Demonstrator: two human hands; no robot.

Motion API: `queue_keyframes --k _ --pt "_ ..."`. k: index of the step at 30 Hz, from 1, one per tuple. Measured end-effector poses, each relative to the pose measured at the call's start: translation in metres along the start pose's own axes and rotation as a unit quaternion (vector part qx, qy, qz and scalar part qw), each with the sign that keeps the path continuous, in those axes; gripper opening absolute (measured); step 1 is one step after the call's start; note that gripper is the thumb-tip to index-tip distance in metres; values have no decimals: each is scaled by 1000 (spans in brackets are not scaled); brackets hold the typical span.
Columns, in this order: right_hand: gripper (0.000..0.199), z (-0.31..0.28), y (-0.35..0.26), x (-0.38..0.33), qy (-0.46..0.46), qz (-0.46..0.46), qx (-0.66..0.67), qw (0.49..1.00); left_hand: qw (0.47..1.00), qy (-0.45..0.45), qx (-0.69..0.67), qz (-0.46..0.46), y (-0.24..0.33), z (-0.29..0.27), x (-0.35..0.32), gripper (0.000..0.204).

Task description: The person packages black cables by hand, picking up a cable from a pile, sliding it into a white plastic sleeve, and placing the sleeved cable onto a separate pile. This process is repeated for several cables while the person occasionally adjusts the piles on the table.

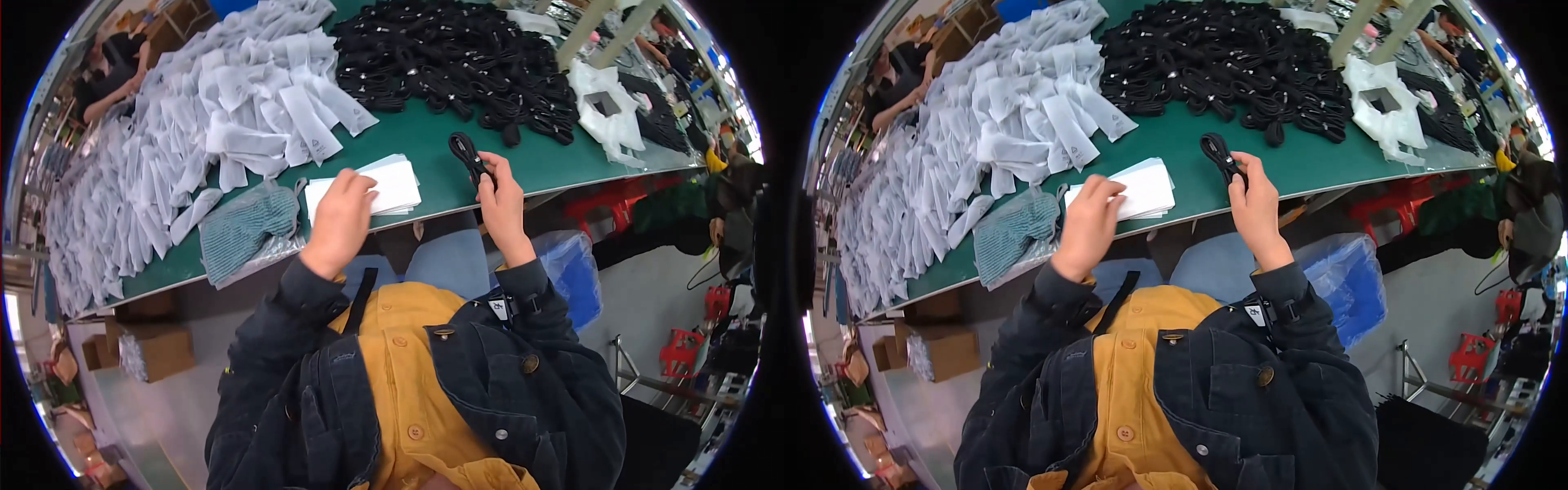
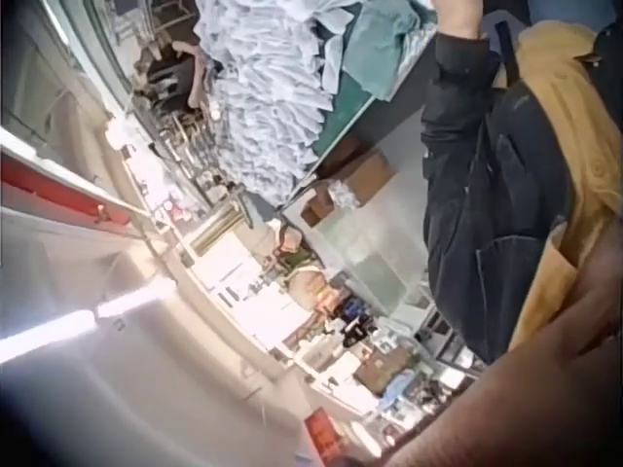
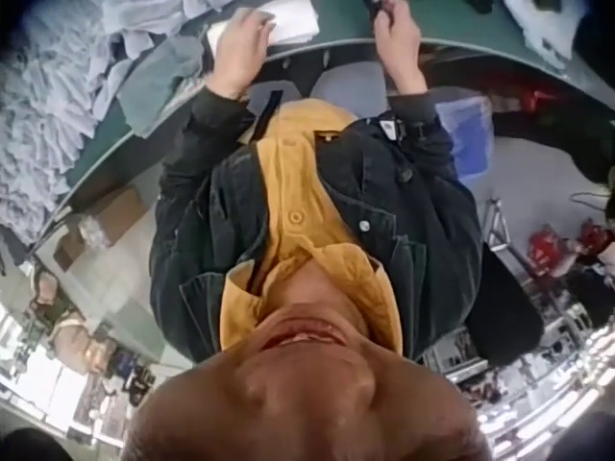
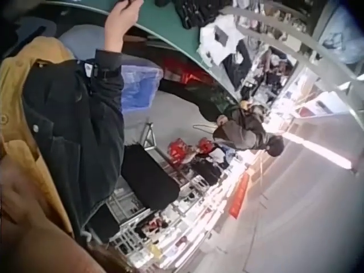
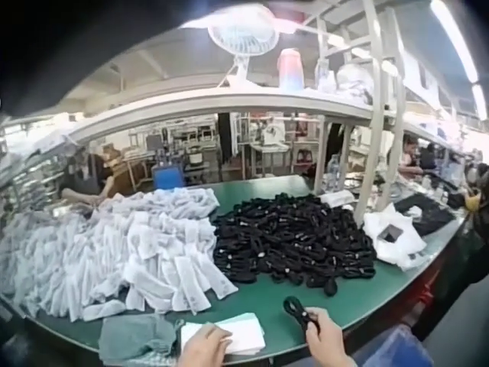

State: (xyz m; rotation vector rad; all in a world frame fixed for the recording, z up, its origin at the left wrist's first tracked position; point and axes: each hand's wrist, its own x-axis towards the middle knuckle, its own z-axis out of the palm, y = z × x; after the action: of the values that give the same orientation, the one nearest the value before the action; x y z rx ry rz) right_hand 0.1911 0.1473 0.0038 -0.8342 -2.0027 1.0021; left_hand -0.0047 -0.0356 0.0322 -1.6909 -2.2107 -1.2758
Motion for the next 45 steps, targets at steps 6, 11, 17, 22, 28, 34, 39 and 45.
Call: queue_keyframes --k 6,11,17,22,28,34,39,45 --pt "32 14 6 -3 -15 -110 -101 989 999 -22 -25 32 -11 49 9 20" --pt "33 12 -2 -6 -49 -125 -110 985 999 -32 12 23 -9 59 9 17" --pt "38 6 -8 -7 -76 -185 -139 970 991 -45 -78 -96 -9 60 11 11" --pt "45 4 -13 -7 -71 -268 -127 952 970 -64 -169 -161 -5 47 15 9" --pt "49 2 -16 -5 -122 -336 -168 919 956 -43 -223 -185 -6 45 12 8" --pt "45 -4 -17 3 -196 -358 -168 897 986 -44 -156 24 -4 37 17 9" --pt "32 2 -23 -6 -238 46 168 955 989 -60 -97 93 13 25 24 11" --pt "24 8 -43 14 -175 -210 84 958 980 -62 -186 -31 19 10 39 9"
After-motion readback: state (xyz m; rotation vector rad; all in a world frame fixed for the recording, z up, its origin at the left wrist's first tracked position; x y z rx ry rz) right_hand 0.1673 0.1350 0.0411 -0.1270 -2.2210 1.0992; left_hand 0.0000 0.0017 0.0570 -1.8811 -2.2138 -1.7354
